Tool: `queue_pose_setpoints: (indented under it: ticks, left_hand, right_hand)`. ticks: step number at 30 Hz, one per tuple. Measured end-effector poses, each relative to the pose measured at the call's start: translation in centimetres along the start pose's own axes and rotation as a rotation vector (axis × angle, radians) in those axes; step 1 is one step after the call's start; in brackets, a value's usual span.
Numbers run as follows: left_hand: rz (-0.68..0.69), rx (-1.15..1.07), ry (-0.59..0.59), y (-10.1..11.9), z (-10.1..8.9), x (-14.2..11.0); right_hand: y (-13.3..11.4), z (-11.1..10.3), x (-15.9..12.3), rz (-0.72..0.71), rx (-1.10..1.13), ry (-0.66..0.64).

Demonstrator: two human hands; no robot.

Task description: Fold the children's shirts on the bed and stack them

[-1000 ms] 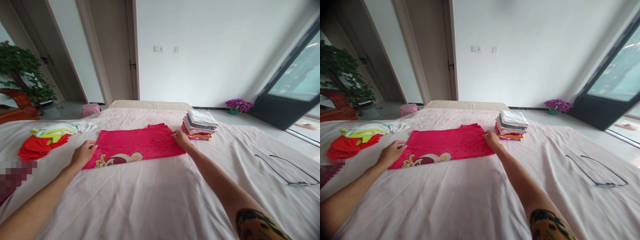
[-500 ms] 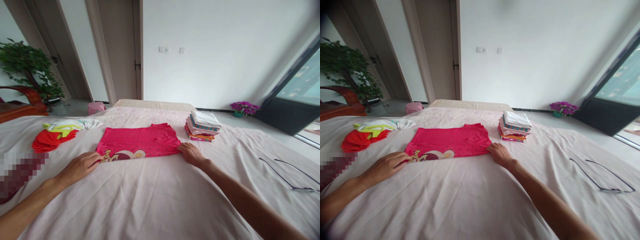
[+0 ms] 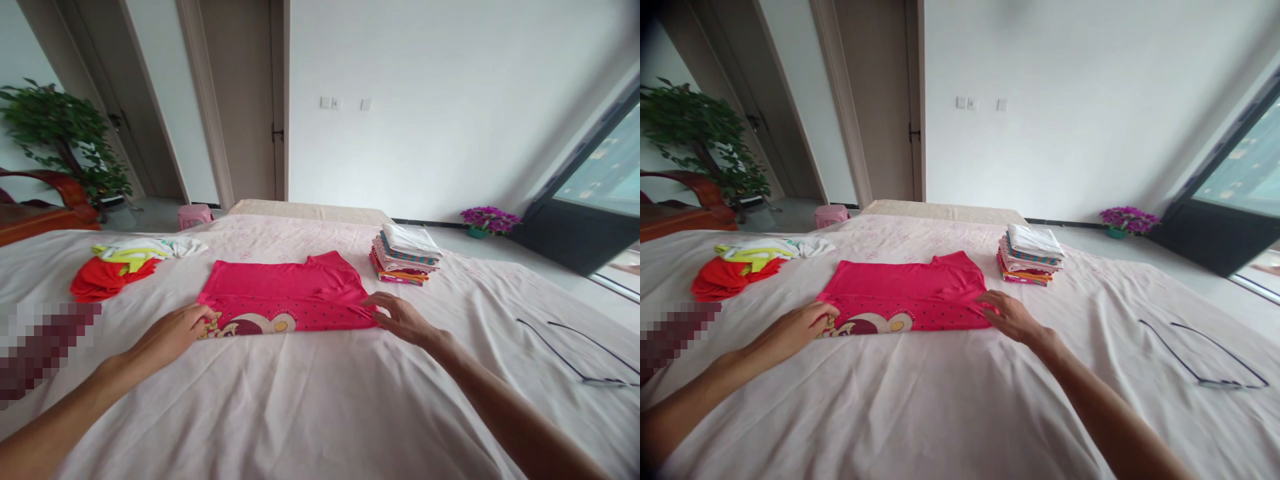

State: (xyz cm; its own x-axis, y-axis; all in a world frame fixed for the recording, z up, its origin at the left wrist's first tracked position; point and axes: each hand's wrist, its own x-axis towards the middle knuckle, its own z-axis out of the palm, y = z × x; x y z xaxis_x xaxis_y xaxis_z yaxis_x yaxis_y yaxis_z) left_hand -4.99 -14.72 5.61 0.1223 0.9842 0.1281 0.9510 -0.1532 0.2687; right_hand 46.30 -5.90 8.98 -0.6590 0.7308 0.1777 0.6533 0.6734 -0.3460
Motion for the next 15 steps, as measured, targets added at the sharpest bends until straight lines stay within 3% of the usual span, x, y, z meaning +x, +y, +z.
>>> queue_pose_setpoints:
  ticks: [4, 6, 10, 15]
  left_hand:
    - [0.043, -0.007, 0.057, 3.0, 3.4, 2.8]
    - [0.042, 0.063, 0.091, 3.6, 5.2, 3.5]
    - [-0.004, 0.199, 0.137, 1.8, 6.9, 3.4]
    - [-0.06, 0.25, 0.142, -1.6, 6.5, 2.5]
  right_hand:
    - [-1.1, 2.8, 3.6, -0.063, -0.028, -0.025]
    - [-1.0, 4.8, 4.9, -0.08, -0.11, -0.079]
    - [1.2, 7.3, 5.4, -0.037, -0.293, -0.088]
    - [4.8, 6.8, 4.2, 0.034, -0.401, -0.029]
